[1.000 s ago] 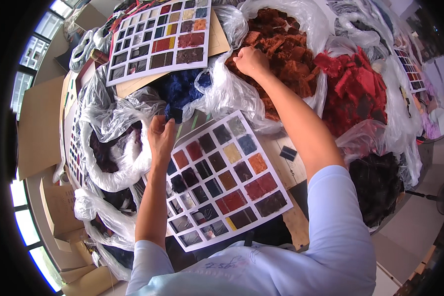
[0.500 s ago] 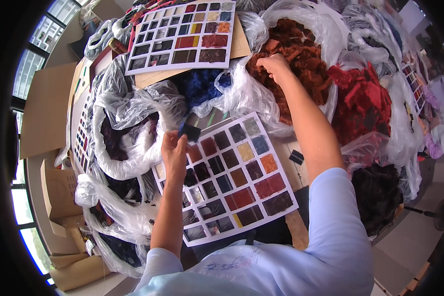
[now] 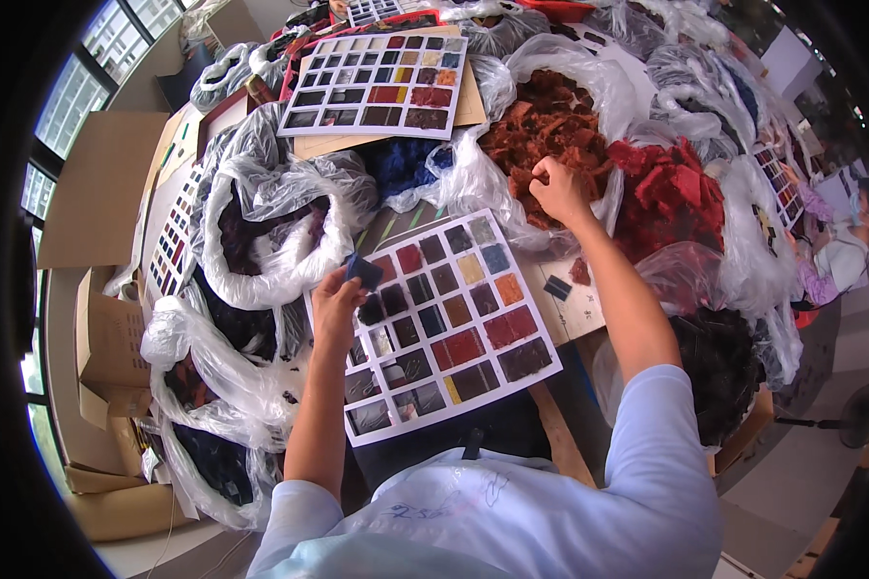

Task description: Sorting and organizing various fabric swatches onto a sample board.

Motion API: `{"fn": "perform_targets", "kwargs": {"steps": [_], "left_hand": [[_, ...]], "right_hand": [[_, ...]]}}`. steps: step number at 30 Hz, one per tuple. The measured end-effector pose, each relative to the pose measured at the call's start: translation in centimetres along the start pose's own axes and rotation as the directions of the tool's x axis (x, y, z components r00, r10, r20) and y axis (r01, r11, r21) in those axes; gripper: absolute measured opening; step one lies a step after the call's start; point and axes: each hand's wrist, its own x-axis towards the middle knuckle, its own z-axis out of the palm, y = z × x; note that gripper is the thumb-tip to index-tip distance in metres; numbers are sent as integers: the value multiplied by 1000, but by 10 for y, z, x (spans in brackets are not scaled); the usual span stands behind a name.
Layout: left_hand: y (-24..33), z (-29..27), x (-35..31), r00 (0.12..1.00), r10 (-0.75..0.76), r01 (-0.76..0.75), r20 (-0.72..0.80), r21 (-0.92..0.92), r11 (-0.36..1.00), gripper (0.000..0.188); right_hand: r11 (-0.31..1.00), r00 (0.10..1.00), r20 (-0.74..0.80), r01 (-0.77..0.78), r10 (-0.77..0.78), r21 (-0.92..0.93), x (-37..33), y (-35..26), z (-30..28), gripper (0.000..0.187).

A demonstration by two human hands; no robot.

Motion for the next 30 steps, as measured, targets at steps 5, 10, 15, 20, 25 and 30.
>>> {"fn": "perform_targets", "kwargs": {"steps": [5,10,15,20,25,30], "left_hand": [[-2,-19,-50,999,-47,46,2,-120,992,24],[-26,-32,-85,986,-81,100,146,-135,986,22],[0,19,-132,875,-130,37,466,205,978,63],[-18,63,-129,753,-23,27,657,4,1000,60],[-28,93,-117,745,-166,-30,646,281,959,31],[-24,147,-106,708,-48,-538,705,582,610,35]], "right_hand": [[917,993,117,-73,29,392,-54,-24,-8,17],[591,891,441,-414,108,692,-115,-71,-8,16],[396,801,598,-543,-19,740,-168,-115,11,18],[431,721,675,-564,-157,704,-195,-130,9,20],[570,750,646,-472,-141,672,-199,-104,-25,21],[409,933,318,-361,171,838,-215,-42,-89,19]]}}
